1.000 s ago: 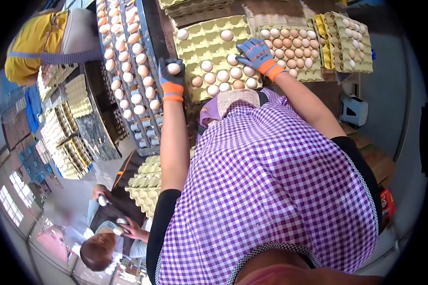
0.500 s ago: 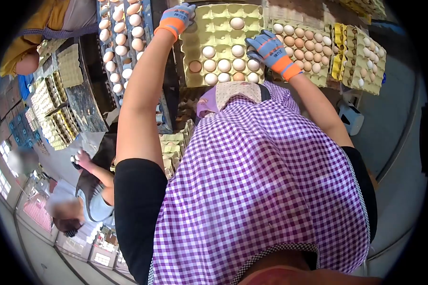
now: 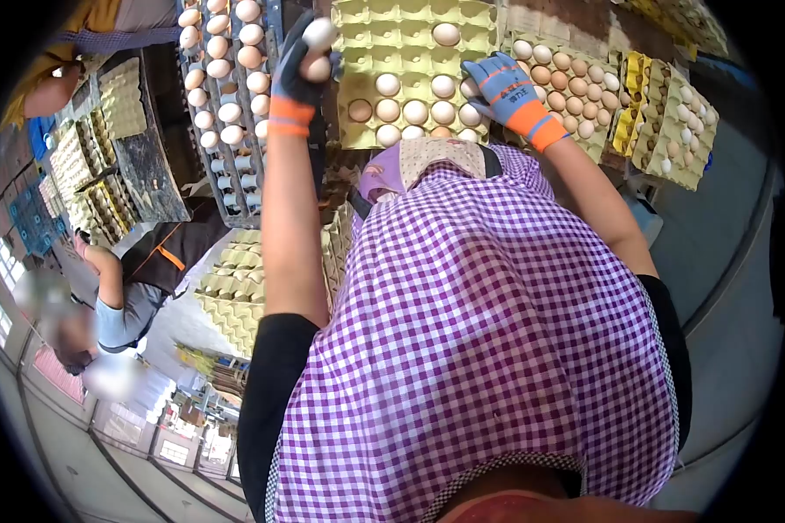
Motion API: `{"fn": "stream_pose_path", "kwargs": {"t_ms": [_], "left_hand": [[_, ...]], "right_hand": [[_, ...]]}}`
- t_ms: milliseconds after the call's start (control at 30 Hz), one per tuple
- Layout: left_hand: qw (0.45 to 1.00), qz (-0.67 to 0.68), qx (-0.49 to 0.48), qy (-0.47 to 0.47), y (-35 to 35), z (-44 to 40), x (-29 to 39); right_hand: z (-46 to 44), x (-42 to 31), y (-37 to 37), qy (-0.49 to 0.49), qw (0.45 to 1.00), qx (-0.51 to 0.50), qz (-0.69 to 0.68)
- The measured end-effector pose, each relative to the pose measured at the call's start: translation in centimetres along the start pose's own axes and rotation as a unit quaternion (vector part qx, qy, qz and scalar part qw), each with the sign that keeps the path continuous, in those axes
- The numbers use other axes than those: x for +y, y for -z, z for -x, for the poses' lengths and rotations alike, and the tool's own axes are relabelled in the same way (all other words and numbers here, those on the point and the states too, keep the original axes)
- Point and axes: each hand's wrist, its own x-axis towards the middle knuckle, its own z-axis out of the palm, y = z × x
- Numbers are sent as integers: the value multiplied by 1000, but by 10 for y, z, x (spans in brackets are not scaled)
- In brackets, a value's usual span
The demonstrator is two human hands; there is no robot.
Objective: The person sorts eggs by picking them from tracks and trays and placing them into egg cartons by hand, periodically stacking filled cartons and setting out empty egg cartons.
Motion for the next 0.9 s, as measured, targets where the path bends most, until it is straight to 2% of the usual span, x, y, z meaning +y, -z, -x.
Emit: {"fn": "stream_pose_path", "kwargs": {"t_ms": [33, 67, 100, 167, 233, 267, 300, 333, 367, 400, 433, 467, 500, 533, 600, 633, 700, 733, 767, 800, 833, 867, 900], "left_hand": [[992, 120, 29, 5, -2, 27, -8], [969, 244, -35, 27, 7, 53, -16], [986, 147, 74, -2, -2, 70, -20], [956, 291, -9, 23, 4, 103, -31], [989, 143, 33, 23, 4, 111, -34], [994, -33, 45, 90, 3, 112, -24], [981, -148, 47, 114, 0, 107, -18], [929, -367, 34, 30, 5, 103, -28], [822, -566, 22, -53, -4, 100, -31], [708, -705, 28, -21, -10, 101, -30], [631, -774, 41, 40, -26, 97, -27], [608, -789, 20, 87, -38, 93, -23], [583, -802, -2, 131, -42, 87, -20], [560, -824, -8, 91, -33, 86, -31], [542, -836, -22, 75, -34, 86, -30], [526, -848, -36, 60, -32, 86, -30], [523, -851, -34, 40, -31, 83, -33], [504, -861, -39, 46, -35, 82, -35], [486, -871, -43, 52, -36, 79, -35], [483, -873, -38, 50, -33, 77, -38], [484, -873, -37, 47, -33, 77, -36], [500, -864, -32, 49, -36, 77, -36], [515, -855, -30, 50, -38, 77, -34]], "right_hand": [[-4, 2, 2, 3, 1000, 1, 1], [-8, 2, 7, -3, 999, -40, 0], [-11, 3, 11, -9, 997, -82, -1], [-15, 6, 14, -6, 996, -90, 14], [-16, 17, 19, -62, 983, -57, -165], [-11, 20, 23, -78, 955, 16, -285], [-10, 26, 15, -112, 904, 58, -408], [-16, 32, 20, -191, 788, 24, -585], [-22, 35, 24, -262, 628, -13, -733], [-26, 41, 2, -222, 712, 24, -666], [-50, 42, -1, -271, 797, 11, -539], [-65, 27, 10, -225, 919, 0, -324], [-77, 15, 19, -166, 982, -7, -88], [-87, 10, 18, -165, 982, -4, -87], [-103, 10, 11, -87, 989, -102, 56], [-105, 13, 11, -86, 990, -98, 60], [-103, 28, 14, -93, 994, -56, -27], [-97, 32, 16, -136, 984, -35, -111], [-91, 28, 22, -131, 985, -35, -106], [-81, 23, 28, -207, 883, -82, -413], [-74, 18, 28, -261, 680, -119, -675], [-72, 9, 18, -186, 639, -111, -738], [-80, -5, -16, -108, 778, 20, -618]]}}
